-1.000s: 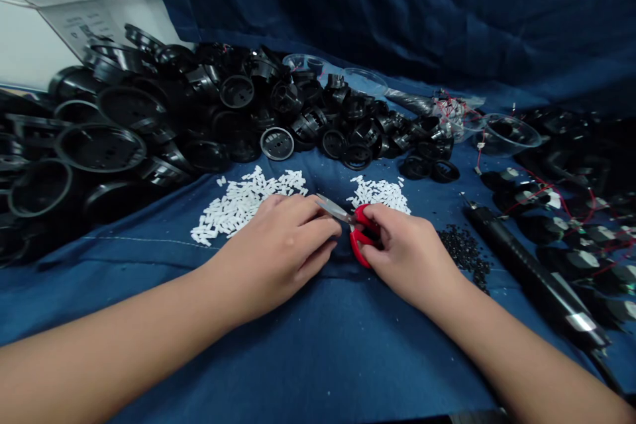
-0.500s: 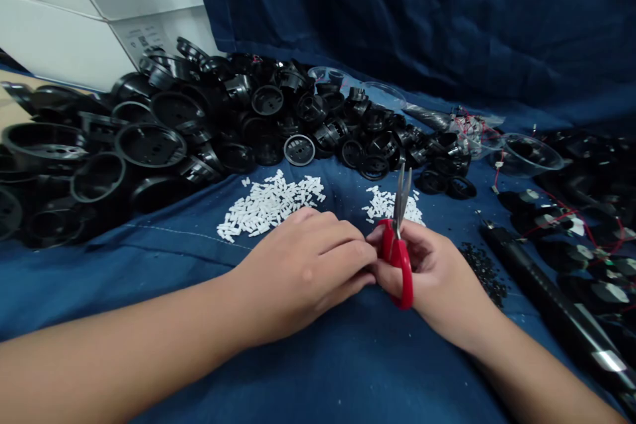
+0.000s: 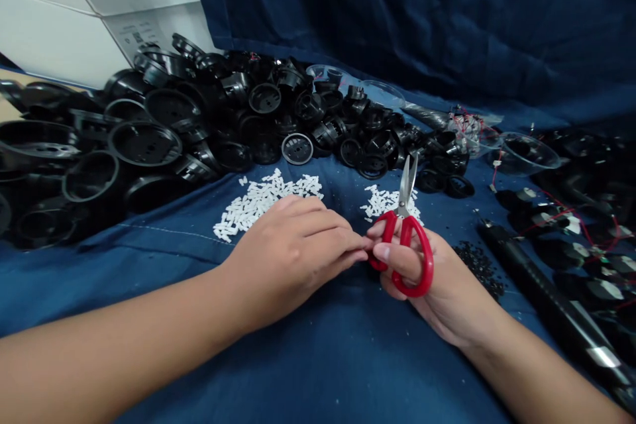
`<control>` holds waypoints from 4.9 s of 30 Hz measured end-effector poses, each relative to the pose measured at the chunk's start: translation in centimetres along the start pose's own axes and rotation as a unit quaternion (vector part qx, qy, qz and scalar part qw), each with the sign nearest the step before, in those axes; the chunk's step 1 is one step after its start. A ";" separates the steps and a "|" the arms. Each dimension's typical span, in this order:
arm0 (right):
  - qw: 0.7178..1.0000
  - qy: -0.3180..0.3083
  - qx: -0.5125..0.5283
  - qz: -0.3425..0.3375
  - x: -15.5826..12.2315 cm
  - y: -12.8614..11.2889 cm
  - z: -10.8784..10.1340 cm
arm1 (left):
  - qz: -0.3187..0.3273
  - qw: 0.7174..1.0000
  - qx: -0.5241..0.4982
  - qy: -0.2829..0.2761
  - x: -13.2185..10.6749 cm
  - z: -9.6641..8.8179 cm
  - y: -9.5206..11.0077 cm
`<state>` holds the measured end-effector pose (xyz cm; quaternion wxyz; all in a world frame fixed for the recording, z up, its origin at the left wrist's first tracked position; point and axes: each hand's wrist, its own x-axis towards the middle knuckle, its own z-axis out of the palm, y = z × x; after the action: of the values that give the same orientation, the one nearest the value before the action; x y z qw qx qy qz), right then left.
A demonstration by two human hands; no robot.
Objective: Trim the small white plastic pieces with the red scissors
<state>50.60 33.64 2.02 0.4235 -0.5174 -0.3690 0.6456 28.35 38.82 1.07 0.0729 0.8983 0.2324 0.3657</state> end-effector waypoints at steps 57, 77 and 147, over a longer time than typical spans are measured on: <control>0.967 -0.211 -0.141 0.033 -2.3 -0.8 -0.2 | -0.176 0.956 -0.210 0.105 1.1 -1.0 -0.5; 0.969 -0.217 -0.111 0.042 -2.4 -0.6 -0.4 | -0.170 0.956 -0.217 0.103 1.1 -1.1 -0.2; 0.736 0.138 -0.615 -0.247 3.9 -0.1 -2.4 | -0.157 0.979 0.099 -0.082 0.6 -0.2 -1.8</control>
<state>52.59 37.38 0.30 0.2039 -0.6391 -0.7381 0.0720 27.96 40.72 1.04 0.0591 0.8805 0.3985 0.2497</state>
